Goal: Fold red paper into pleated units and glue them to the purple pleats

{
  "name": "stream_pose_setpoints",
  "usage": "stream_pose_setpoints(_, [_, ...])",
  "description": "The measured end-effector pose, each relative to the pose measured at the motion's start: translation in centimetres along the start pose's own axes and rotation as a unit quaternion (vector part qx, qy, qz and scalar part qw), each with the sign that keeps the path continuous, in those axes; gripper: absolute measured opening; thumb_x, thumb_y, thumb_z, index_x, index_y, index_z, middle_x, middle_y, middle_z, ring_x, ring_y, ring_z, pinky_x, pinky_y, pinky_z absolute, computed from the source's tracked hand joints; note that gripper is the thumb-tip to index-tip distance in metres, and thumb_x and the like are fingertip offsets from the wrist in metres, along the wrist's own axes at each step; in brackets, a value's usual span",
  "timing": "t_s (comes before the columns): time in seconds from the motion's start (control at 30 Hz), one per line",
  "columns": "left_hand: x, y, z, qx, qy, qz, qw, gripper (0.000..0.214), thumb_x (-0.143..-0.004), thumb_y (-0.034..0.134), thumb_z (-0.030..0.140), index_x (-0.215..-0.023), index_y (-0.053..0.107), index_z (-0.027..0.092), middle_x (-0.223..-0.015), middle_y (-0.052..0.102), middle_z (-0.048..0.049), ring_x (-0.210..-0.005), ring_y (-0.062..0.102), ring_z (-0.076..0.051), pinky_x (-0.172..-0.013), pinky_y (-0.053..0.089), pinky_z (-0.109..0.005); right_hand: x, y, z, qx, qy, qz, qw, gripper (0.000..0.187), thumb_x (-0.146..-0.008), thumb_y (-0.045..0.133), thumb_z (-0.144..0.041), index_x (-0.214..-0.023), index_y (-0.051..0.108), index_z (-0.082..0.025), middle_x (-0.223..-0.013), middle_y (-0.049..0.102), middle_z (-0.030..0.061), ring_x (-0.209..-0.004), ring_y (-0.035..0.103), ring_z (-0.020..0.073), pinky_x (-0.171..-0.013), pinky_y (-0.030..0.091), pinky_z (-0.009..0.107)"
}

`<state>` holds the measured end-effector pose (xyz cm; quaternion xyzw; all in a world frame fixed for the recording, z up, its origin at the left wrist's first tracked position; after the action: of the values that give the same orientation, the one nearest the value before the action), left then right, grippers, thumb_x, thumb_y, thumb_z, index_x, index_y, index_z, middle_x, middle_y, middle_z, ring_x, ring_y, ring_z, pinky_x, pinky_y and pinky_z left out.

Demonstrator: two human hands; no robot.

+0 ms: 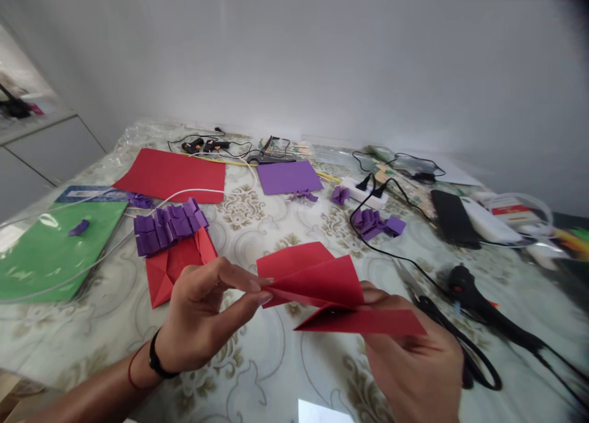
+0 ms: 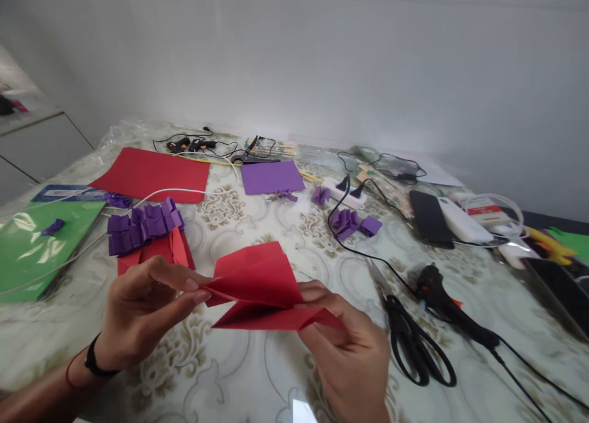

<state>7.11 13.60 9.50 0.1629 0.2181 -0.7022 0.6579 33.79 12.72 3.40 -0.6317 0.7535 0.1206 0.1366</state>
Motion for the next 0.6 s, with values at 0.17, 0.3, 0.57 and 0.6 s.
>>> stream_pose_setpoints(0.17, [-0.6, 1.1, -1.0, 0.022, -0.069, -0.1, 0.992, 0.036, -0.09, 0.08, 0.013, -0.124, 0.074, 0.023, -0.086, 0.081, -0.0008, -0.075, 0.077, -0.014, -0.074, 0.063, -0.021, -0.4, 0.3, -1.6, 0.049, -0.066, -0.021, 0.996, 0.01, -0.087, 0.082, -0.015, -0.092, 0.08, -0.024, -0.094, 0.081, 0.0058, -0.09, 0.077, 0.0249, -0.087, 0.063, 0.04])
stream_pose_setpoints(0.3, [-0.9, 1.7, -0.5, -0.021, -0.031, -0.156, 0.987, 0.023, -0.093, 0.082, 0.028, -0.115, 0.078, 0.023, -0.099, 0.084, -0.0047, -0.085, 0.081, -0.017, -0.077, 0.065, -0.022, -0.9, 1.6, -3.5, 0.034, -0.149, -0.088, 0.984, 0.021, -0.087, 0.078, -0.006, -0.097, 0.08, -0.024, -0.083, 0.079, 0.0037, -0.085, 0.075, 0.0236, -0.082, 0.063, 0.039])
stream_pose_setpoints(0.57, [-0.2, 1.6, 1.8, -0.121, 0.116, -0.112, 0.98, 0.005, -0.103, 0.07, 0.025, -0.107, 0.069, 0.023, -0.093, 0.085, -0.0028, -0.077, 0.083, -0.014, -0.07, 0.065, -0.017, -0.5, 2.4, -3.1, -0.058, -0.047, -0.065, 0.995, 0.027, -0.086, 0.087, -0.023, -0.111, 0.077, -0.029, -0.098, 0.08, 0.0053, -0.087, 0.077, 0.0232, -0.071, 0.064, 0.029])
stream_pose_setpoints(0.6, [-0.1, 1.7, 1.9, -0.123, 0.13, -0.113, 0.977, 0.008, -0.103, 0.07, 0.027, -0.11, 0.068, 0.022, -0.096, 0.086, -0.0039, -0.081, 0.083, -0.015, -0.072, 0.066, -0.018, -0.6, 2.7, -3.3, -0.047, -0.054, -0.082, 0.994, 0.02, -0.089, 0.085, -0.026, -0.108, 0.079, -0.029, -0.097, 0.08, 0.006, -0.088, 0.077, 0.0238, -0.072, 0.064, 0.03])
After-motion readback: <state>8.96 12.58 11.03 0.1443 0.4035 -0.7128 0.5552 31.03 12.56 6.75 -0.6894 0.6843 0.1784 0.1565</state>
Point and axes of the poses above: each hand's wrist, its own x-axis away from the middle knuckle, its own y-axis out of the palm, z = x × y, the point moved 7 cm from there along -x, towards the middle knuckle
